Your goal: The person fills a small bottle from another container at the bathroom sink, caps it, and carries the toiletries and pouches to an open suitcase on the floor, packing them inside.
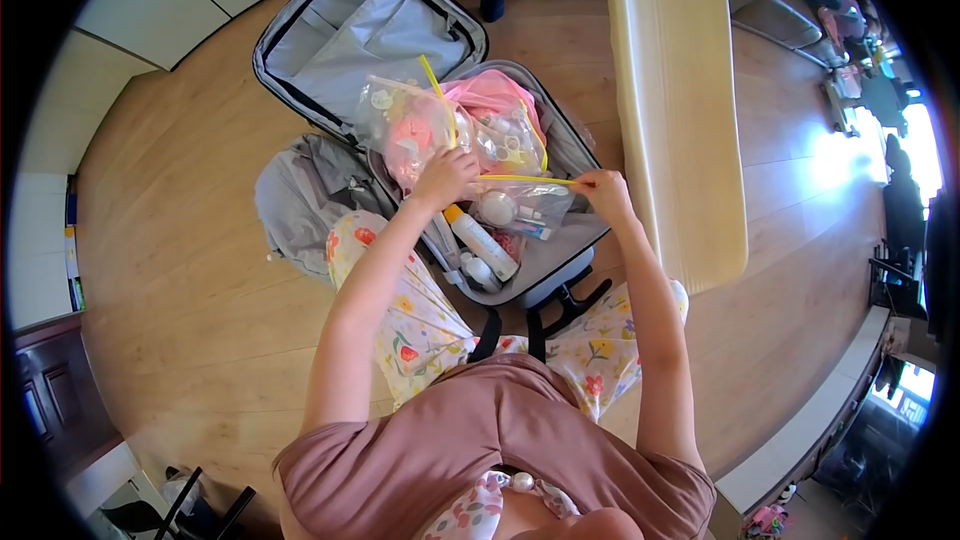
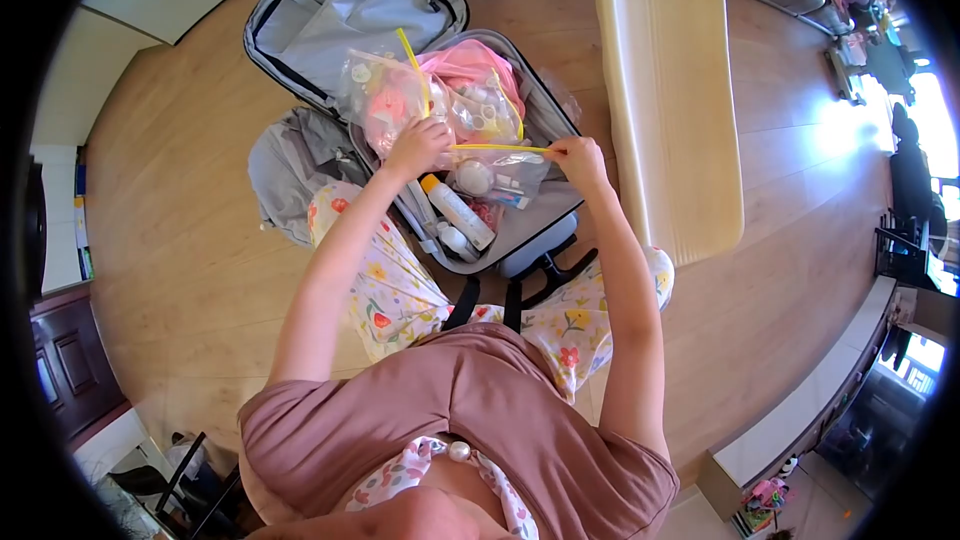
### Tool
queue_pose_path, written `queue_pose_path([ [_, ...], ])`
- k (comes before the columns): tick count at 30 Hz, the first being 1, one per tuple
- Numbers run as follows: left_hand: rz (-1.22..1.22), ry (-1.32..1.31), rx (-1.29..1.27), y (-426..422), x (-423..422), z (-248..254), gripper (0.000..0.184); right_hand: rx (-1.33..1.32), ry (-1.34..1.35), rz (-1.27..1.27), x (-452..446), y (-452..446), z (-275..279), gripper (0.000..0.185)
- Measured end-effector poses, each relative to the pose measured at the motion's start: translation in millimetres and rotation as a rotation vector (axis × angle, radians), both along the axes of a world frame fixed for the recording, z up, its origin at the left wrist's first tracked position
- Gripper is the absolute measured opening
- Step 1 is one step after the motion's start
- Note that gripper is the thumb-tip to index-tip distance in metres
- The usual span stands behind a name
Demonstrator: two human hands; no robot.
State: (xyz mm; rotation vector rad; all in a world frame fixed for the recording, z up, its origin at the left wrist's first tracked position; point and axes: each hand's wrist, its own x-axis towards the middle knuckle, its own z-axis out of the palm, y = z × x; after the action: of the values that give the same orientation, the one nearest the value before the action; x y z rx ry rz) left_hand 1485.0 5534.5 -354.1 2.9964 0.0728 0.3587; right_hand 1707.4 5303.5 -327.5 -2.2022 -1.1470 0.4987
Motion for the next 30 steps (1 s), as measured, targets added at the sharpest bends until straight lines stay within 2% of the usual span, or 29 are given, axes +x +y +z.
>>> queue_pose_path([
  [4, 0.069, -0.066, -0.045, 10.7, -24.0, 5.1, 0.018, -0.105, -0.076, -0.004, 0.4, 5.8, -0.6, 0.017],
  [7, 0.106, -0.143, -0.072, 8.9, -22.7, -0.6, 0.021, -0.071, -0.313, -0.041, -20.9, 15.2, 8.4, 0.029],
  [10, 0.131, -0.157, -0.108, 7.1, -21.3, -7.3, 0.015, 0.084, -0.470, 0.335, -33.7, 28.0, 15.7, 0.038],
  [14, 0.126, -0.175, -0.155, 4.7, -21.4, -15.2, 0.020, -0.049, -0.516, 0.447, -43.4, 46.3, -4.2, 0.032],
  [17, 0.121, -0.176, -0.234, -1.5, -18.9, -21.4, 0.028, 0.055, -0.493, 0.293, -51.5, 54.8, -6.8, 0.030],
  [20, 0.063, -0.199, -0.301, -11.2, -10.1, -24.9, 0.035, -0.027, -0.536, 0.300, -47.1, 57.6, -2.5, 0.025],
  [26, 0.092, -0.198, -0.327, -14.1, -5.2, -12.2, 0.033, 0.082, -0.464, 0.475, -34.5, 62.6, -5.2, 0.013],
  [30, 0.010, -0.265, -0.273, -15.2, -2.7, -12.2, 0.024, 0.164, -0.433, 0.589, -39.9, 60.1, 0.7, 0.011],
])
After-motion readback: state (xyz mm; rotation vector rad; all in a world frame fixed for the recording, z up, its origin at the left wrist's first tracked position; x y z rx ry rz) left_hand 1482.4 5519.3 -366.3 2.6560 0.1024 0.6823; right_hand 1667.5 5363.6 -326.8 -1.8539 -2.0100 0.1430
